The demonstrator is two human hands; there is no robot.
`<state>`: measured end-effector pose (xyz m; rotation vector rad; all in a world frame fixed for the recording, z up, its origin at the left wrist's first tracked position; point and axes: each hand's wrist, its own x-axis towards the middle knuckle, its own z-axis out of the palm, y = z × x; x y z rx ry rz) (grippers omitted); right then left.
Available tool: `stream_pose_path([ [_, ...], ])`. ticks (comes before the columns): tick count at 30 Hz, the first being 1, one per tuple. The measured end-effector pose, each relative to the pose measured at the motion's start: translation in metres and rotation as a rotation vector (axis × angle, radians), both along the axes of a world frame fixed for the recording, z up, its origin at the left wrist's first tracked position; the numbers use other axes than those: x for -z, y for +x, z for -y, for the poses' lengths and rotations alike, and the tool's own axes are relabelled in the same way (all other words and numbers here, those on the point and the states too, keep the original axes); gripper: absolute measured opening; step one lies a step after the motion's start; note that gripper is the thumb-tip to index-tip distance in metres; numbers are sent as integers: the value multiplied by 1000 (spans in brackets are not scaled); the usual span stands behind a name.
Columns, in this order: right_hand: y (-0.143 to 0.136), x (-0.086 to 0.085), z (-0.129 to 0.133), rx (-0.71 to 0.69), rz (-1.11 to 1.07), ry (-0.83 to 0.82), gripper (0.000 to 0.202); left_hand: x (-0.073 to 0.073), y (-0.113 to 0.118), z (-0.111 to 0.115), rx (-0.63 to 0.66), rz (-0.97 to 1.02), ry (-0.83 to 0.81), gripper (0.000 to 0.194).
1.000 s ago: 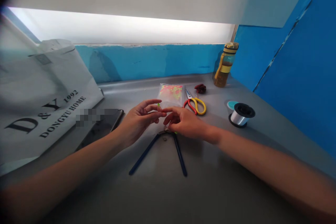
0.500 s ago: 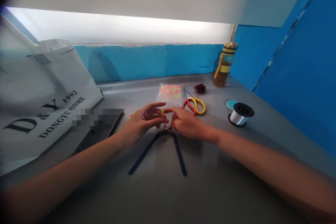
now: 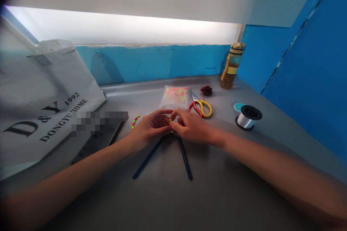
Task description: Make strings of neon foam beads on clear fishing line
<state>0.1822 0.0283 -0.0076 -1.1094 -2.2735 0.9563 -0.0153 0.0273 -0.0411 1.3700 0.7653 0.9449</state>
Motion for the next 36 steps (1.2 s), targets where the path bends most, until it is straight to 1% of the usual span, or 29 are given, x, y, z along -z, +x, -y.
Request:
stream_pose_path([
  [5, 1, 5, -2, -31, 87, 75, 18, 7, -2, -2, 25, -16, 34, 51],
  [8, 2, 7, -3, -45, 117, 100, 18, 12, -1, -4, 66, -2, 43, 47],
  [11, 2, 7, -3, -56, 134, 100, 16, 14, 0, -4, 89, 9, 44, 42],
  [14, 2, 5, -3, -76, 125, 76, 13, 16, 1, -3, 94, 18, 52, 41],
  [19, 3, 5, -4, -124, 104, 83, 10, 14, 1, -2, 95, -22, 85, 41],
  [23, 3, 4, -4, -114, 123, 102, 8, 13, 1, -1, 104, -50, 107, 36],
  [31, 4, 5, -3, -85, 122, 80, 7, 11, 2, 0, 98, -91, 114, 35],
  [36, 4, 6, -3, -91, 118, 92, 7, 8, 0, 1, 133, -120, 108, 35],
])
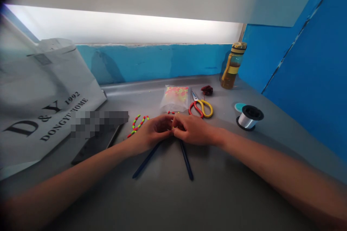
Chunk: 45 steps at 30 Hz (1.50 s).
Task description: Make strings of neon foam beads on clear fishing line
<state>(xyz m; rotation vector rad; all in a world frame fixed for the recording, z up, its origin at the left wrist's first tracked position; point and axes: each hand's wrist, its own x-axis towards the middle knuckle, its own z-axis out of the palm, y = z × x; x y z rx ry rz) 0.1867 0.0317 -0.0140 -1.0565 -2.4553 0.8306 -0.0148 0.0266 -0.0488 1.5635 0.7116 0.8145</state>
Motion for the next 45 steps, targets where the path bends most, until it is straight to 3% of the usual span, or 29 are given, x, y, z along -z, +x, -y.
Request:
stream_pose_path([
  [11, -1, -2, 2, 4, -7, -13, 5, 3, -2, -1, 24, -5, -24, 37],
  [21, -2, -4, 4, 13, -33, -14, 9, -12, -6, 4, 22, -26, -46, 33],
  [45, 3, 7, -2, -8, -22, -35, 9, -5, -5, -2, 44, -79, -81, 26],
])
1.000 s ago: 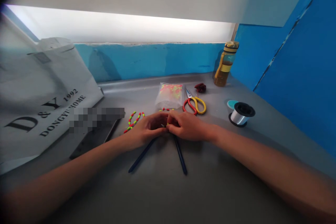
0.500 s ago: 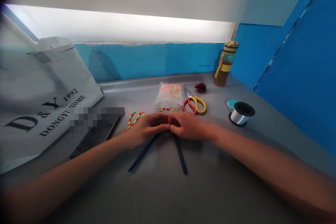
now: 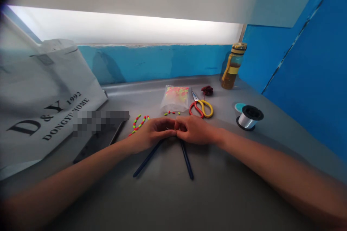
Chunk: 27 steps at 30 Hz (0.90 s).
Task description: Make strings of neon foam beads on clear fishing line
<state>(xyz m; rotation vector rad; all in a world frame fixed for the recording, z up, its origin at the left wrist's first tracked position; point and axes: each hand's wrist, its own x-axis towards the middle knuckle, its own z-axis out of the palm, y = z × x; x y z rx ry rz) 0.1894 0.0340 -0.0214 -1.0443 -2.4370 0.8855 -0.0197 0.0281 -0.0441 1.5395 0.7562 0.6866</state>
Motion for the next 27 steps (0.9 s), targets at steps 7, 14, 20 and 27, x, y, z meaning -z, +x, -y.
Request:
stream_pose_path([
  [7, 1, 1, -2, -39, -9, -19, 9, 1, 0, 0, -19, -7, 17, 26],
  [14, 0, 0, -2, -51, 5, -16, 7, 3, -1, -1, -3, -16, 7, 29],
  [20, 1, 0, -2, -73, 27, -26, 11, 3, -1, -1, -6, -17, -4, 27],
  [27, 1, 1, -3, -72, 16, -18, 12, 4, -1, -1, -16, -44, -4, 29],
])
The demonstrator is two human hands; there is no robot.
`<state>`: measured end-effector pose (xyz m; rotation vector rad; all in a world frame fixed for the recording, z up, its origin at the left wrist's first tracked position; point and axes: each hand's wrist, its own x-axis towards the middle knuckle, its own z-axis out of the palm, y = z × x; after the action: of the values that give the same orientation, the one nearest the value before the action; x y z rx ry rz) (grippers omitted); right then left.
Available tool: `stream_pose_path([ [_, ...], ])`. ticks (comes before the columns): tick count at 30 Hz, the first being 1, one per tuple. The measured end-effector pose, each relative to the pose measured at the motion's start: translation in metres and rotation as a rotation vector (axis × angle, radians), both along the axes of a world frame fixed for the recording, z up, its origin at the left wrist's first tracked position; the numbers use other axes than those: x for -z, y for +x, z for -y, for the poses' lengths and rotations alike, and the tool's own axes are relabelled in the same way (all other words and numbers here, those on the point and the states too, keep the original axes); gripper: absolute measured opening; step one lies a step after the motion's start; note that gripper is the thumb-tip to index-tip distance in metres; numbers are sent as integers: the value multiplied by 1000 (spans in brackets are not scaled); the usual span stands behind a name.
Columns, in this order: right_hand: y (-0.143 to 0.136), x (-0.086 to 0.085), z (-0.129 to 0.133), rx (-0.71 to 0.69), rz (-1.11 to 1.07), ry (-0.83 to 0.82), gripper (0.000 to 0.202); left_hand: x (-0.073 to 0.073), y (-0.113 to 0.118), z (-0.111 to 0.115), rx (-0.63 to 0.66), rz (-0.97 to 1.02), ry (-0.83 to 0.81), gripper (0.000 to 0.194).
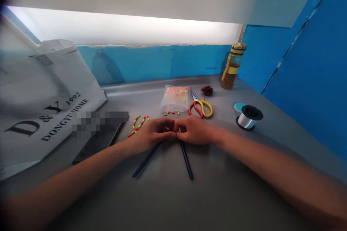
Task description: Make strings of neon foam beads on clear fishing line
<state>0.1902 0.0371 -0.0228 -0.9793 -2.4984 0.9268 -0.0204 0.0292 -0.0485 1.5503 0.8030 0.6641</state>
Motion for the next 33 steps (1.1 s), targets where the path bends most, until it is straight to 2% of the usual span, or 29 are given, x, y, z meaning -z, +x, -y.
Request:
stream_pose_path([
  [27, 2, 1, -2, 40, 25, 47, 11, 0, -2, -1, 16, 21, 21, 32],
  [33, 0, 3, -1, 69, 1, -18, 12, 1, 0, -2, -3, 4, 34, 34],
])
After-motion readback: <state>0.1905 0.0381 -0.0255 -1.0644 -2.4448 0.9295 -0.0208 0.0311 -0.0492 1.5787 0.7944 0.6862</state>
